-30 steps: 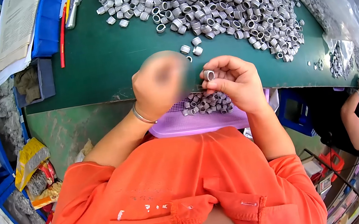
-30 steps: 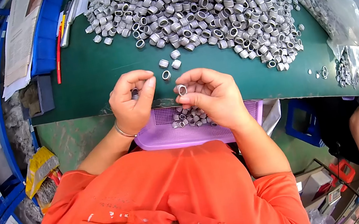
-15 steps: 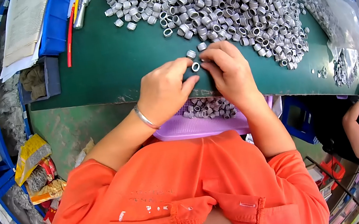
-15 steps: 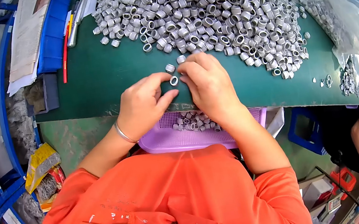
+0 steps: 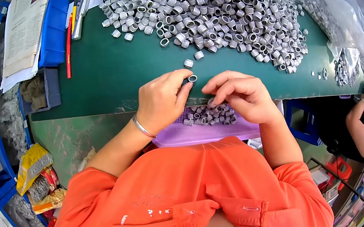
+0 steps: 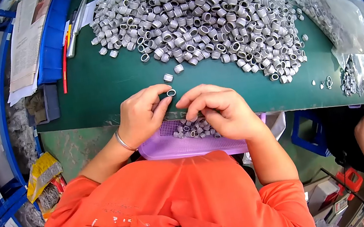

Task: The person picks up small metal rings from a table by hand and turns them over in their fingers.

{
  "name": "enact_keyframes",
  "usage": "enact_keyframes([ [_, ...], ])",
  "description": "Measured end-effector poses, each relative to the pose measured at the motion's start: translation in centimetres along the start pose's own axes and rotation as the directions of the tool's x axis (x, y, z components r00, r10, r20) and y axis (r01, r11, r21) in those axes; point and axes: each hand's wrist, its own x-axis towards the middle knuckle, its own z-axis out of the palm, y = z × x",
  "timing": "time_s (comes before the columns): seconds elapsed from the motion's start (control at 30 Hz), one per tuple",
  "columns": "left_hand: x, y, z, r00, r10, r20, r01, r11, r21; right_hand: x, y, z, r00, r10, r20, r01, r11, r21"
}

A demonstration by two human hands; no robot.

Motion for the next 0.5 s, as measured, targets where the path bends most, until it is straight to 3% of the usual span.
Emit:
enact_keyframes([
  [0.03, -0.1, 0.0, 0.0, 1.0, 0.018, -0.008, -0.018, 1.0, -0.002, 0.5, -0.1, 0.2, 1.0, -0.003, 0.004, 0.003, 1.0, 0.001],
  [0.1, 0.0, 0.3, -0.2, 1.0, -0.01, -0.006, 0.01, 1.0, -0.014, 2.1, 0.0, 1.0, 0.969, -0.191, -0.154, 0.078, 0.836, -0.543],
  [0.13, 0.0, 0.3, -0.3, 0.999, -0.036, -0.002, 0.036, 0.999, -0.028, 2.9, 0.4, 1.4, 0.969, -0.193, -0.153, 0.081, 0.835, -0.544],
  [0.2, -0.3, 0.1, -0.3, 0.998, -0.063, -0.017, 0.061, 0.996, -0.072, 4.2, 1.5, 2.2, 0.91, -0.319, -0.264, -0.018, 0.605, -0.796],
  [0.33, -0.7, -0.2, -0.4, 0.993, -0.102, -0.065, 0.089, 0.98, -0.177, 3.7, 2.2, 1.8, 0.893, -0.354, -0.276, 0.02, 0.645, -0.764],
  [0.37, -0.6, -0.1, -0.4, 0.993, -0.101, -0.067, 0.087, 0.98, -0.178, 3.3, 1.9, 1.6, 0.913, -0.243, -0.328, -0.019, 0.777, -0.629],
  [0.4, -0.6, -0.1, -0.3, 0.992, -0.102, -0.078, 0.087, 0.979, -0.183, 2.9, 0.9, 1.9, 0.909, 0.046, -0.414, -0.184, 0.936, -0.3],
  [0.43, -0.6, 0.0, -0.2, 0.991, -0.106, -0.086, 0.089, 0.978, -0.189, 2.5, 0.9, 1.9, 0.898, 0.158, -0.411, -0.151, 0.987, 0.051],
  [0.47, -0.6, 0.0, -0.2, 0.991, -0.108, -0.084, 0.09, 0.977, -0.194, 2.2, 1.0, 1.8, 0.89, 0.265, -0.371, -0.106, 0.911, 0.398],
  [0.5, -0.6, 0.1, -0.3, 0.99, -0.117, -0.081, 0.1, 0.977, -0.187, 1.9, 0.6, 1.5, 0.906, 0.259, -0.335, -0.095, 0.895, 0.436],
])
